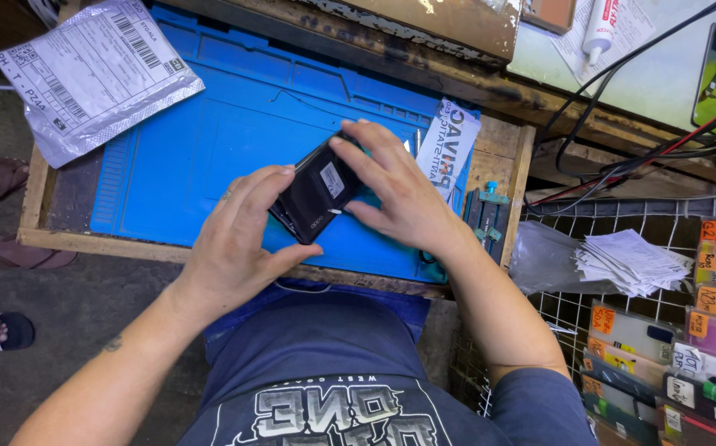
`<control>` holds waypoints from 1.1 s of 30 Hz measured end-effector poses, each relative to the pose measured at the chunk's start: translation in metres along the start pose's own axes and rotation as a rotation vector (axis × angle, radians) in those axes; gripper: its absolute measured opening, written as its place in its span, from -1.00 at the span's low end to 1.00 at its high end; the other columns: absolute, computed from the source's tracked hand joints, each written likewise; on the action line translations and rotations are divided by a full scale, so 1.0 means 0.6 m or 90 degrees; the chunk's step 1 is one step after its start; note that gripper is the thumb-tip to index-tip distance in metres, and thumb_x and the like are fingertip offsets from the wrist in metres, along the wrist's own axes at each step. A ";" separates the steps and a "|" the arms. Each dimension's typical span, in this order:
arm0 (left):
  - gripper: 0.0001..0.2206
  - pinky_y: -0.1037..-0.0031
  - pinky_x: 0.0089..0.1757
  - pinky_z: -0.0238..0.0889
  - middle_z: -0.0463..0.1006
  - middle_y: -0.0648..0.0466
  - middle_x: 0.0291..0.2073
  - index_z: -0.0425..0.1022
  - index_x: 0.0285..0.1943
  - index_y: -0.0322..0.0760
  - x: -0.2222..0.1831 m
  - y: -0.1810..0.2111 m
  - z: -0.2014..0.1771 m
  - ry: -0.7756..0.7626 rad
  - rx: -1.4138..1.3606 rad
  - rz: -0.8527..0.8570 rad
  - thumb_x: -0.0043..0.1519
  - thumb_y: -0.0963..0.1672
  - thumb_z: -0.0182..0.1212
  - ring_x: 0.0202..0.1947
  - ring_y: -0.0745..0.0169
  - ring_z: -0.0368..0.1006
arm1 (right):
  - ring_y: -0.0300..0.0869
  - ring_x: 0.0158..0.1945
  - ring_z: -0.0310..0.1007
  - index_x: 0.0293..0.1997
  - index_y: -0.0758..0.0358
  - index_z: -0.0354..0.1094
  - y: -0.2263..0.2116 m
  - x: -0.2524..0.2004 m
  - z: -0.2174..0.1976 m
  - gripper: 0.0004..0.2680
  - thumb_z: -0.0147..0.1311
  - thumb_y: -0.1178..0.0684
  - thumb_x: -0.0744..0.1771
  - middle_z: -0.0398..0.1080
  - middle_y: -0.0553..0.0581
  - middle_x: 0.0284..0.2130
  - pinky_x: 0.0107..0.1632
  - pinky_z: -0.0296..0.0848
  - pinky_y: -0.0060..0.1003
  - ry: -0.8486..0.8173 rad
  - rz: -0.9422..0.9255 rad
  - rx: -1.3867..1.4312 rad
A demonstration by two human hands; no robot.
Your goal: The person uses a plastic card to pry open the back cover of a smartphone on a blue work mat. They then separate the back cover from the main body, revealing the internal components, and hold the two parts side by side.
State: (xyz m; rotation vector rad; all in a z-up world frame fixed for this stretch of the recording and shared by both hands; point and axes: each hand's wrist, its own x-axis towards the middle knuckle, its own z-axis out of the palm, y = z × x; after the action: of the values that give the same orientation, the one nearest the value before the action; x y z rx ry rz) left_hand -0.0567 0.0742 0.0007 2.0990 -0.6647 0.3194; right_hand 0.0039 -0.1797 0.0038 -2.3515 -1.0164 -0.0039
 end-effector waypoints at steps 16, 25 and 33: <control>-0.23 0.13 0.09 0.29 0.33 -0.26 0.24 0.11 0.33 -0.37 -0.034 0.055 0.095 0.124 0.054 0.026 0.08 -0.09 0.63 0.15 -0.22 0.40 | -0.14 0.12 0.46 0.47 0.45 0.06 -0.045 -0.157 0.097 -0.52 0.14 0.29 0.36 0.37 0.25 0.10 0.17 0.48 -0.25 0.210 0.429 0.982; -0.27 0.17 0.20 0.31 0.35 -0.29 0.25 0.16 0.31 -0.35 -0.049 0.052 0.100 0.117 -0.045 -0.067 0.04 -0.16 0.60 0.25 -0.25 0.38 | -0.09 0.14 0.48 0.48 0.40 0.00 -0.057 -0.150 0.110 -0.52 0.09 0.31 0.36 0.35 0.33 0.18 0.17 0.49 -0.23 0.278 0.381 1.018; -0.50 0.27 0.33 0.22 0.29 -0.24 0.38 0.10 0.37 -0.39 -0.086 0.051 0.104 0.101 -0.449 -0.274 0.29 -0.32 0.21 0.37 0.00 0.31 | -0.08 0.14 0.45 0.55 0.32 -0.12 -0.069 -0.155 0.109 -0.42 0.08 0.37 0.33 0.25 0.27 0.24 0.11 0.53 -0.17 0.270 0.403 1.023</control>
State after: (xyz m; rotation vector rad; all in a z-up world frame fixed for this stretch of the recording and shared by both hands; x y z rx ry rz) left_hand -0.1179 0.0261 -0.0379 1.4627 -0.1707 -0.0026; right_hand -0.1037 -0.1862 -0.0505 -0.9599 0.1155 0.3802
